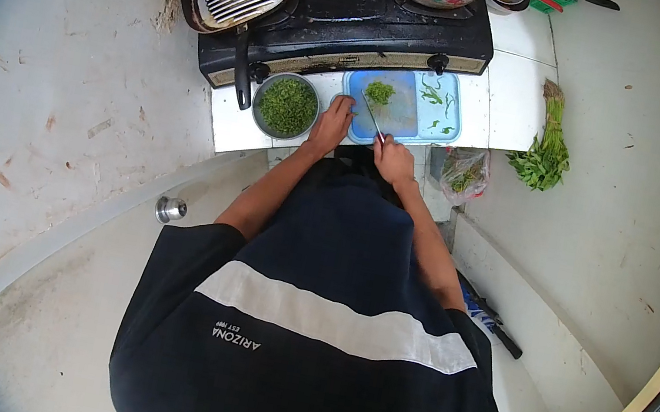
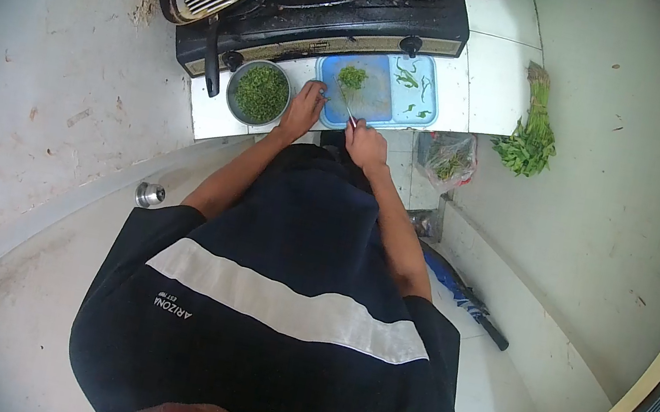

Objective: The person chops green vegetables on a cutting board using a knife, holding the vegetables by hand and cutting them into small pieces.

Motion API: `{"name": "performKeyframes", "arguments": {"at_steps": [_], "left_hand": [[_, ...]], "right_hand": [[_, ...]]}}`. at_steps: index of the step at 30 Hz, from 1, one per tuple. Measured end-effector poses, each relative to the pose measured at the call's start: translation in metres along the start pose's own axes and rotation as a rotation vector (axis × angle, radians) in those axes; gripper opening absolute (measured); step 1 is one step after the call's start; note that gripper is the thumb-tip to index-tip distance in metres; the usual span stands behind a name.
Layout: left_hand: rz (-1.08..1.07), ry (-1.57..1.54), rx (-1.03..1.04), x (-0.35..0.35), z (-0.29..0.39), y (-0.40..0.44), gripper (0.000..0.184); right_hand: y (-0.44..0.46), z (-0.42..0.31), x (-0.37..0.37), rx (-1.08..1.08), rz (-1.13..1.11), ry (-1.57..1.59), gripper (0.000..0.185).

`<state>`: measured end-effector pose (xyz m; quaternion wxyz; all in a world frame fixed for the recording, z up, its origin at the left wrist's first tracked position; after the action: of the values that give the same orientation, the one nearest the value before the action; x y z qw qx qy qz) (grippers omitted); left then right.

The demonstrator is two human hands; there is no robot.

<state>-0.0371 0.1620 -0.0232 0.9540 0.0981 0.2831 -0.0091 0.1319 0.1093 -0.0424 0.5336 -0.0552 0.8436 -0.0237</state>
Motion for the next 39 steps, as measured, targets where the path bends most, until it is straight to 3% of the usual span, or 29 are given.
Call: {"name": "performKeyframes", "arguments": {"at_steps": [10,26,39], "left_hand": [[-0.010,0.106,0.120,0.004,0.016,0.005,0.008],[-0.044,0.163,0.195,0.005,0.015,-0.008,0.014],[0.019,0.071,0.005,0.002,0.006,-0.003,0.011]], "right_hand": [[-0.004,0.000,-0.009,0.020,-0.039,0.051,0.044],[-0.009,-0.013,0.012,0.027,-0.060,0.083,0.043],[-0.014,-0.001,0.007,0.052,-0.083,0.061,0.041]]}}
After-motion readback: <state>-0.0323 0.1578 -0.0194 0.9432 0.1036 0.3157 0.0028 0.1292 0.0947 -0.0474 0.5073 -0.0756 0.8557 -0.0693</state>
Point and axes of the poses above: each hand's wrist, its own y-axis towards the middle knuckle, its own x-axis out of the palm, z = x × y, the point moved 10 cm from there along y, towards the middle knuckle, and after that the axes turned 10 degrees about z, right-handed, at the moved point
